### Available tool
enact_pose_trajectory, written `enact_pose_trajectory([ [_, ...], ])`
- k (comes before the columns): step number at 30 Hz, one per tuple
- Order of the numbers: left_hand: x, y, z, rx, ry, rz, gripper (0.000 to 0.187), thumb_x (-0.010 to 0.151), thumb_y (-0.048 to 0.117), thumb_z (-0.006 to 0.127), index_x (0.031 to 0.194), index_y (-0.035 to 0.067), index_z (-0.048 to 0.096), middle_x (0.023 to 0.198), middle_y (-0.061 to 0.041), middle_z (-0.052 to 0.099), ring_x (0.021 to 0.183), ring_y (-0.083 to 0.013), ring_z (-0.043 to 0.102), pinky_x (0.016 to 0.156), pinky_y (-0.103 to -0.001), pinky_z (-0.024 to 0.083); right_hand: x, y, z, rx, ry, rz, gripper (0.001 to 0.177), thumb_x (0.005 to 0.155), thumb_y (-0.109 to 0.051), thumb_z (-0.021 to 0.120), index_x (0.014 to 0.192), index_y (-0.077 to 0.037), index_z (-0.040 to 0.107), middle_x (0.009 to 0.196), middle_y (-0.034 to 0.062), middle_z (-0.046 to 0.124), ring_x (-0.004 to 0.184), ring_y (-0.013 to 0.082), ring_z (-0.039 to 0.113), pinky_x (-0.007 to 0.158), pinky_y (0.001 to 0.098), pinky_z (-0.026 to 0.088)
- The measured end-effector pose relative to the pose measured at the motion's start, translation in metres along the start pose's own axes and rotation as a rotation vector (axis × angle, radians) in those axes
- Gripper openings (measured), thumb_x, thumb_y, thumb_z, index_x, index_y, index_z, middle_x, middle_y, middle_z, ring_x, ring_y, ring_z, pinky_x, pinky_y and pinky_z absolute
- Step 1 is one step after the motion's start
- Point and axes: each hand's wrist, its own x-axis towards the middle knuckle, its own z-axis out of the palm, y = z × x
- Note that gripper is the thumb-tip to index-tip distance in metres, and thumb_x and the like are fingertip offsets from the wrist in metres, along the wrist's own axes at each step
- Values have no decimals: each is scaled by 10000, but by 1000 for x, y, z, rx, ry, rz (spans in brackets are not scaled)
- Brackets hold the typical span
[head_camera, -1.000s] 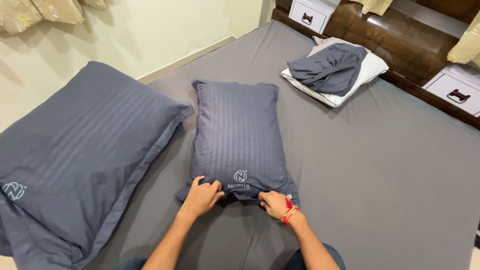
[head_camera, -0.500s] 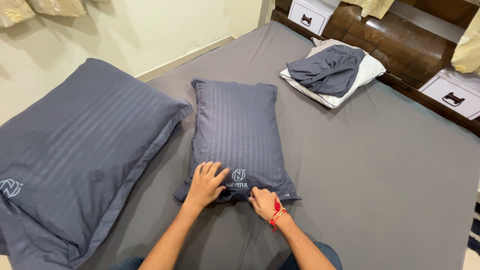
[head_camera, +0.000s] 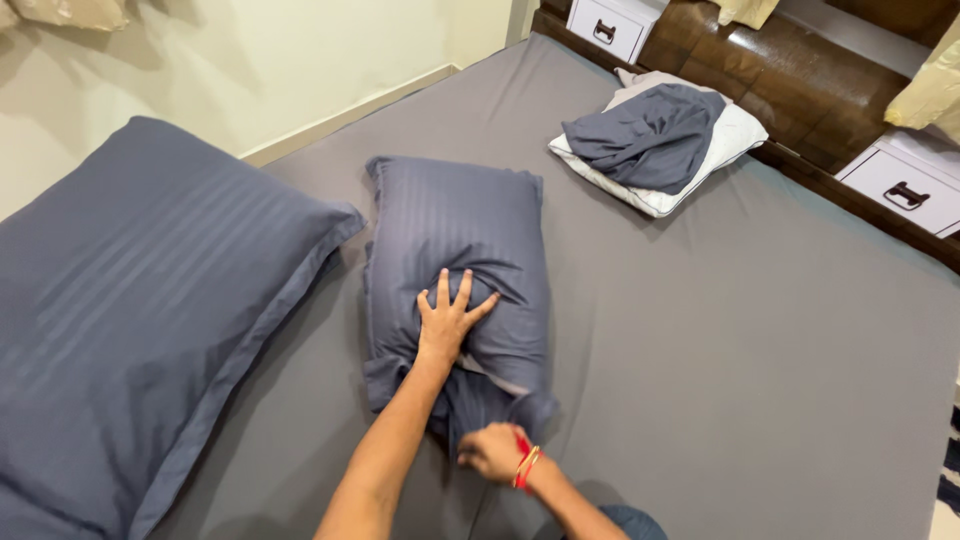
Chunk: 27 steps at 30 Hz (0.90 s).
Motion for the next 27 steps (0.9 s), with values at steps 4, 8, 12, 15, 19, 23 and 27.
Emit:
enact_pose_trajectory([
  [4, 43, -2, 30, 92, 24, -79, 745, 883, 228, 633, 1489, 556, 351, 1642, -82, 234, 1472, -438, 283, 977, -682, 367, -8, -6, -15, 49, -72, -5, 199, 949, -326, 659, 1008, -156, 743, 815, 122, 728, 821, 337, 705, 710, 470, 518],
  [8, 39, -4, 26, 66, 9, -29, 729, 870, 228, 646, 1483, 525, 388, 1648, -91, 236, 1480, -435, 281, 986, -678, 363, -20, 0, -13, 108, 5, -10, 206, 879, -243, 745, 1042, -135, 680, 808, 117, 706, 829, 344, 689, 712, 465, 501],
  [12, 4, -22, -13, -167, -14, 148, 817, 733, 264, 746, 1476, 410, 440, 1626, -132, 280, 1457, -434, 293, 988, -686, 349, -13, 22, -10, -117, 104, 106, 520, 736, 1, 706, 1231, -103, 585, 861, 118, 702, 877, 343, 689, 751, 470, 486],
  [15, -29, -35, -48, -170, -163, 232, 926, 630, 242, 796, 1486, 330, 454, 1648, -156, 291, 1481, -381, 303, 1033, -603, 349, -26, 46, -23, -322, 227, 277, 287, 779, -33, 669, 1045, -138, 664, 1015, 85, 690, 1000, 290, 649, 811, 454, 444],
  [19, -30, -37, -85, -284, -309, 260, 926, 680, 390, 852, 1492, 251, 430, 1585, -156, 332, 1468, -340, 338, 1122, -681, 289, -52, 61, -48, -59, 284, 186, 331, 705, -62, 654, 1010, -174, 717, 1119, 24, 702, 1064, 225, 597, 818, 441, 407],
  [23, 11, 4, -109, -171, -278, 373, 1240, 470, 510, 947, 1551, 373, 356, 1647, -157, 239, 1500, -422, 204, 1129, -687, 196, -49, 55, -55, -86, 349, 58, 257, 736, -75, 633, 983, -120, 682, 986, 66, 726, 1082, 265, 611, 930, 494, 370],
  [27, 34, 56, -92, -164, -344, 464, 1255, 460, 512, 959, 1548, 422, 341, 1655, -128, 224, 1502, -482, 147, 1124, -730, 120, -47, 74, -52, -81, 297, 355, 218, 880, -161, 592, 1090, -117, 628, 882, 152, 720, 949, 360, 662, 917, 532, 428],
])
